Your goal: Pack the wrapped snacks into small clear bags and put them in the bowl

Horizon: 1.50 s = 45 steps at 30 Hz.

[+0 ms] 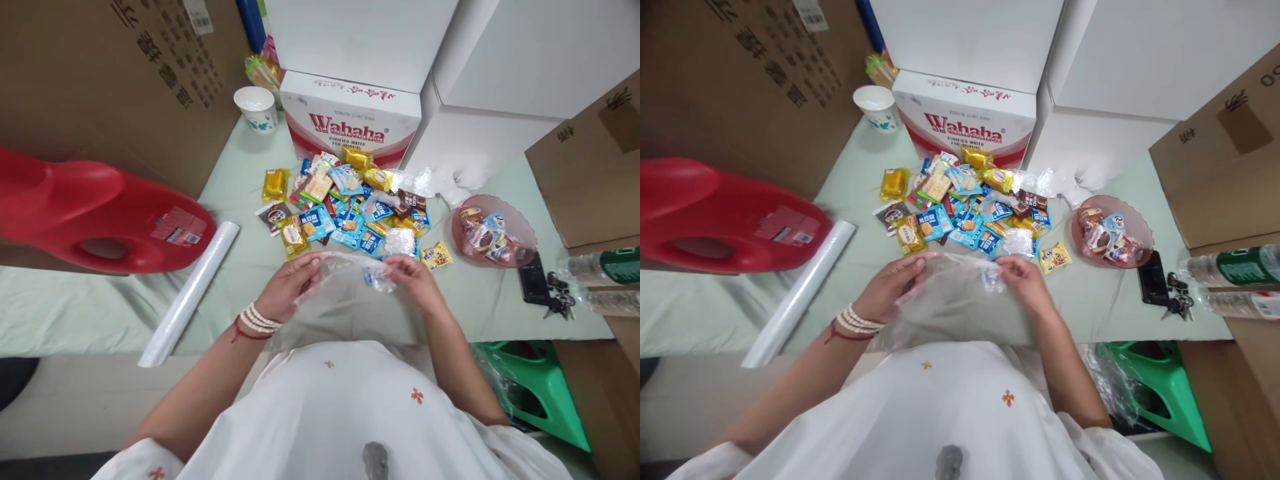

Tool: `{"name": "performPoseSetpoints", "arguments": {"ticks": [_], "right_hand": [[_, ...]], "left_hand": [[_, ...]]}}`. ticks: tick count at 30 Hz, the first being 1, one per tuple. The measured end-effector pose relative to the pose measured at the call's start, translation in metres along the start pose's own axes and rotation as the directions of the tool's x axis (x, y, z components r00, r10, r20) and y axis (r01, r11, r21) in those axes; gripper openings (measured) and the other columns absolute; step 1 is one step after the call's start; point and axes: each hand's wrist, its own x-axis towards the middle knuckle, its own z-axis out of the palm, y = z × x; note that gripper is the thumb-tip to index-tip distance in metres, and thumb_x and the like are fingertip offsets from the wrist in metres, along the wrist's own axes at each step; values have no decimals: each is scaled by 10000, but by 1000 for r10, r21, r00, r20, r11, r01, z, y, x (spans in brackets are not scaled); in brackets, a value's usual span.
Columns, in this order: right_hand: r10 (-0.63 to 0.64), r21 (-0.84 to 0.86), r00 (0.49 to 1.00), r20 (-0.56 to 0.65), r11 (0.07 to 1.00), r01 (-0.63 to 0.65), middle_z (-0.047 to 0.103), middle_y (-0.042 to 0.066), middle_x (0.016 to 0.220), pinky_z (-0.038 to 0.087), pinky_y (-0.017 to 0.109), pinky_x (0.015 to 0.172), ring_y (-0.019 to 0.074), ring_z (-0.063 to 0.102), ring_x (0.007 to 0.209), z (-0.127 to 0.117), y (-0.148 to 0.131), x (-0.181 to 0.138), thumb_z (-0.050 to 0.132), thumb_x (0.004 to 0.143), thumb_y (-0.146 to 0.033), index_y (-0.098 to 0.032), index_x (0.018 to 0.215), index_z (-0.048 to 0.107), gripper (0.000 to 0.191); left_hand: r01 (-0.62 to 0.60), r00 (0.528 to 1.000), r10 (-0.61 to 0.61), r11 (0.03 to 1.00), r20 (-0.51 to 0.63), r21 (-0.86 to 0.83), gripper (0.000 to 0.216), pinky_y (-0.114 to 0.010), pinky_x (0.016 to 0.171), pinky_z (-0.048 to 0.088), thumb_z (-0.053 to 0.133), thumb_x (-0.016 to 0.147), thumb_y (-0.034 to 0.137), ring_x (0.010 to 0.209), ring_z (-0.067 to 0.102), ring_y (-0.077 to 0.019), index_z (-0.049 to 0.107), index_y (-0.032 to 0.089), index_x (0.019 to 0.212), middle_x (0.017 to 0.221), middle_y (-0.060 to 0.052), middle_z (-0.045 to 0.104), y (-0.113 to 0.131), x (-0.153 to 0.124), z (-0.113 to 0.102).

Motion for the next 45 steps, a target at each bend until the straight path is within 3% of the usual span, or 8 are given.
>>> {"name": "performPoseSetpoints", "arguments": {"ticks": [4,9,15,21,25,28,36,45], "right_hand": [[-377,-351,823,-425,907,234,664,36,989,525,318,728,176,588,820,-39,-25,-1,805,756,-457,-241,1056,711,382],[-44,105,994,96,994,34,674,60,932,543,310,580,196,639,757,8,-31,-23,661,884,-643,-252,1078,701,438],[164,122,971,171,975,-187,687,52,1006,572,345,640,212,672,794,55,16,-1,777,745,-666,-262,1219,651,635],[-191,-393,981,-38,905,161,687,49,910,507,364,834,224,617,892,43,30,11,749,794,-402,-235,879,739,188],[-69,-173,993,-98,984,51,639,19,768,460,291,624,179,541,697,41,24,7,685,849,-533,-230,860,746,310],[88,115,995,-40,990,-83,641,14,808,378,245,505,141,494,631,47,20,2,746,774,-631,-212,888,756,435],[164,386,983,85,904,-185,653,2,742,348,239,492,106,451,549,58,13,-11,842,677,-648,-205,893,738,504],[56,260,973,-223,966,3,538,-36,688,260,237,459,96,348,523,30,34,-19,727,822,-617,-206,807,627,423]], "left_hand": [[-83,984,100,990,-146,116,539,-234,441,252,686,856,555,449,320,-100,740,181,1241,523,55,420,16,-9,-24],[-354,897,443,703,11,617,471,-243,646,450,673,873,299,648,592,-159,688,249,1341,870,-47,700,19,-15,7],[-570,817,83,274,571,775,699,-336,716,521,633,841,166,875,730,-272,518,380,1496,1488,-147,569,-28,-9,50],[-534,820,214,620,531,574,586,-406,946,528,633,898,380,1180,675,-329,547,264,1466,1386,-152,657,-54,-10,33],[-262,963,249,797,98,544,334,-322,744,529,514,944,323,742,679,-186,642,235,1240,1133,-81,751,-65,-6,18],[-107,964,226,810,-138,577,295,-292,623,465,555,920,433,563,532,-126,636,200,1081,1006,-48,714,-71,2,18],[-95,980,125,977,-152,192,394,-280,649,414,770,722,542,655,494,-131,689,169,819,789,-16,649,-73,37,47],[-65,979,37,989,-200,-135,461,-280,712,558,788,716,583,742,605,-121,549,201,810,804,30,635,-76,30,16]]}}
